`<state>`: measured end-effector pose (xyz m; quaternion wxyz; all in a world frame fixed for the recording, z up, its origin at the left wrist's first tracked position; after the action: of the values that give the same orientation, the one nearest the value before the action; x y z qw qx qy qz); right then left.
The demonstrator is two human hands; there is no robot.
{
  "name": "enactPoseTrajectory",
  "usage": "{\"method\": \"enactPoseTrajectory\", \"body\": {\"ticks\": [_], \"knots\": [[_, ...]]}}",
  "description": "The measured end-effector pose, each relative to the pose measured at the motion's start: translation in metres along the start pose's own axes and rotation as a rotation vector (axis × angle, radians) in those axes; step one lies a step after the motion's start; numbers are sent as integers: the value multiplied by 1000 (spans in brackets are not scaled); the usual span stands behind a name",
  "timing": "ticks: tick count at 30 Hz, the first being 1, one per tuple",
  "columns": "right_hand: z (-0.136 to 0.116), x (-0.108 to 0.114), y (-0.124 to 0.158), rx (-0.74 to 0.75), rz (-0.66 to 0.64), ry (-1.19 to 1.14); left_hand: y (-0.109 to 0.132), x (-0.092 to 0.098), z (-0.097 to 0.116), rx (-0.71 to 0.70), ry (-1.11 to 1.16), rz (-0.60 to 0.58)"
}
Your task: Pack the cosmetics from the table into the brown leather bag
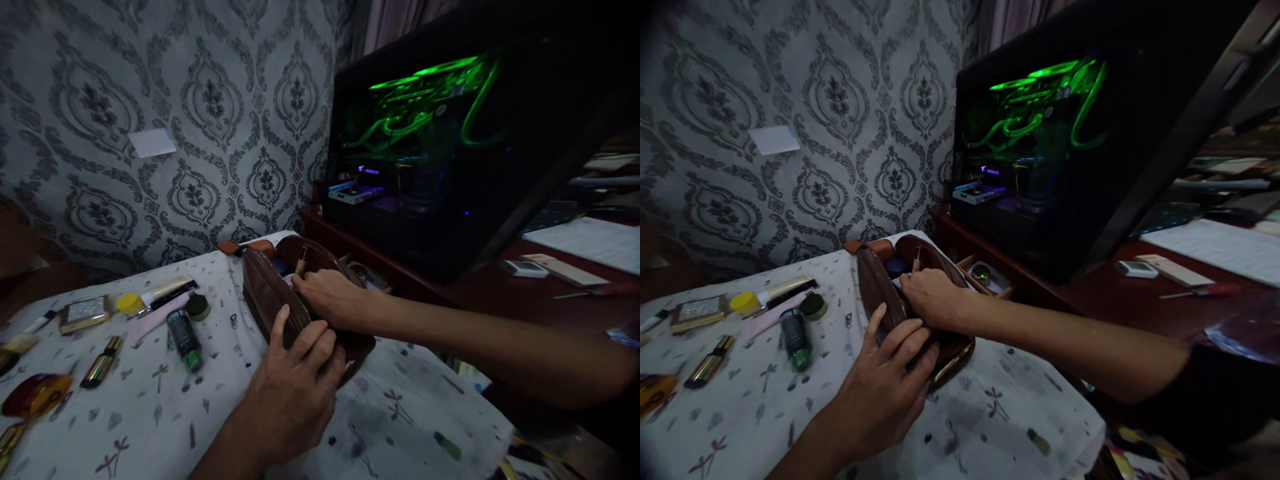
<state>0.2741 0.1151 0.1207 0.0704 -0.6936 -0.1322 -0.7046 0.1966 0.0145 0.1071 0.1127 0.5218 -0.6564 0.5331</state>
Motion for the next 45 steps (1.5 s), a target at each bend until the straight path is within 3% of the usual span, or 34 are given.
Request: {"method": "enactPoseTrajectory", "body": {"ticks": [9, 18, 21, 26, 32, 45], "knots": [[7, -2, -25, 26, 7, 184, 1, 0, 0, -25, -17, -17], [11, 5, -21, -9, 15, 67, -1, 2, 0, -20, -24, -24], [12, 23, -16, -3, 117, -19, -3, 3, -1, -24, -22, -44], [33, 66, -12, -38, 468, 28, -5, 6, -1, -6, 11, -34], [86, 45, -39, -324, 212, -177, -3, 4, 1, 11, 11, -15], [85, 55, -51, -274, 267, -84, -4, 7, 1, 13, 32, 40]]}}
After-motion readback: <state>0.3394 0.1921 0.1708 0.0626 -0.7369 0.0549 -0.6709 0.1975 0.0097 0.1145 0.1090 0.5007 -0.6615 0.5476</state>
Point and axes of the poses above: each hand's wrist, its own y-axis away from the middle knuckle, its own x-axis out of the back of the hand, z = x × y, the point moved 8 cm from there along -y, towards the middle knuckle, and after that the axes turned 13 degrees about -y, right-handed, at the moved point
